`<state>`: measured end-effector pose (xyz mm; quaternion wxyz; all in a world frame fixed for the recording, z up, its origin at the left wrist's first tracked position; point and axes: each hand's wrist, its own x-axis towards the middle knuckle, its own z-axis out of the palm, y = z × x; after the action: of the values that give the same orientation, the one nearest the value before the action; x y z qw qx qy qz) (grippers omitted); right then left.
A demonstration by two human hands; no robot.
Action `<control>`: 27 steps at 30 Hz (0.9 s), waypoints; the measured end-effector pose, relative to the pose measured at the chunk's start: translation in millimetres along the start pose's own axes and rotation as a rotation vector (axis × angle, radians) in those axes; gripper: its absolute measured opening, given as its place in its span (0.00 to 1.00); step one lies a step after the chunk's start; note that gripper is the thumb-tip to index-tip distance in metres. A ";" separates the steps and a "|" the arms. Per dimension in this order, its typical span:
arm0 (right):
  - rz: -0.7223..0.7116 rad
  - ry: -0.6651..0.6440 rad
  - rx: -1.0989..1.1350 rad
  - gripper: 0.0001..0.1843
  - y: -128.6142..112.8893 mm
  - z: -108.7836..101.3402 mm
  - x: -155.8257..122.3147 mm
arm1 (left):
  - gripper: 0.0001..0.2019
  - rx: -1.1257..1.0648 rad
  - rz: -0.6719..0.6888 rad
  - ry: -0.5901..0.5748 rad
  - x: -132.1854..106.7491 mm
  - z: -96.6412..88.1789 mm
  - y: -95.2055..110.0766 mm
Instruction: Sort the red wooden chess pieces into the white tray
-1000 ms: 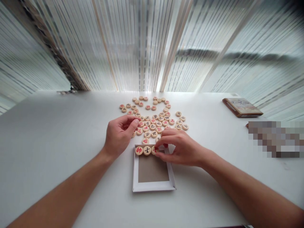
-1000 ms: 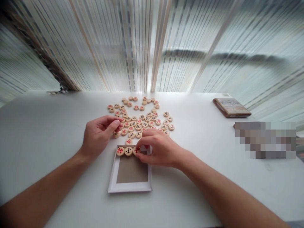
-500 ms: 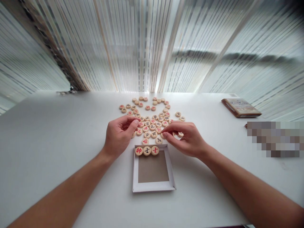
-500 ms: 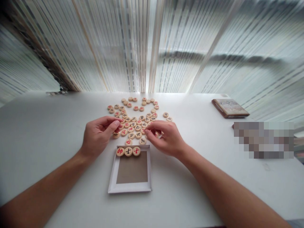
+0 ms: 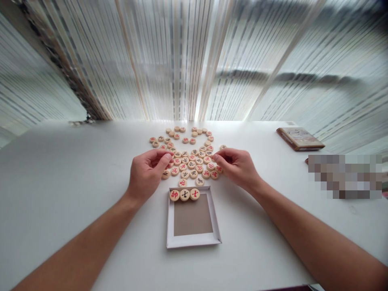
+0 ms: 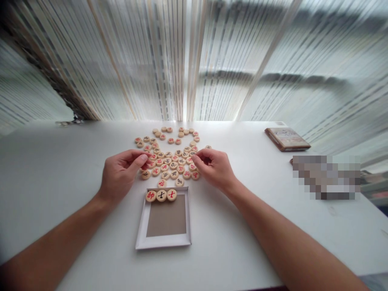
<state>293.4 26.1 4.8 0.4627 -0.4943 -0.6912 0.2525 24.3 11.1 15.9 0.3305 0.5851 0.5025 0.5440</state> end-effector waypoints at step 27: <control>-0.020 0.086 -0.166 0.15 22.3 -20.5 19.0 | 0.12 0.319 0.017 0.032 16.4 -17.0 -11.1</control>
<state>320.1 49.9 3.3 0.4520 -0.5346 -0.6940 0.1682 3.7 27.1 13.8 0.2207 0.6255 0.5830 0.4693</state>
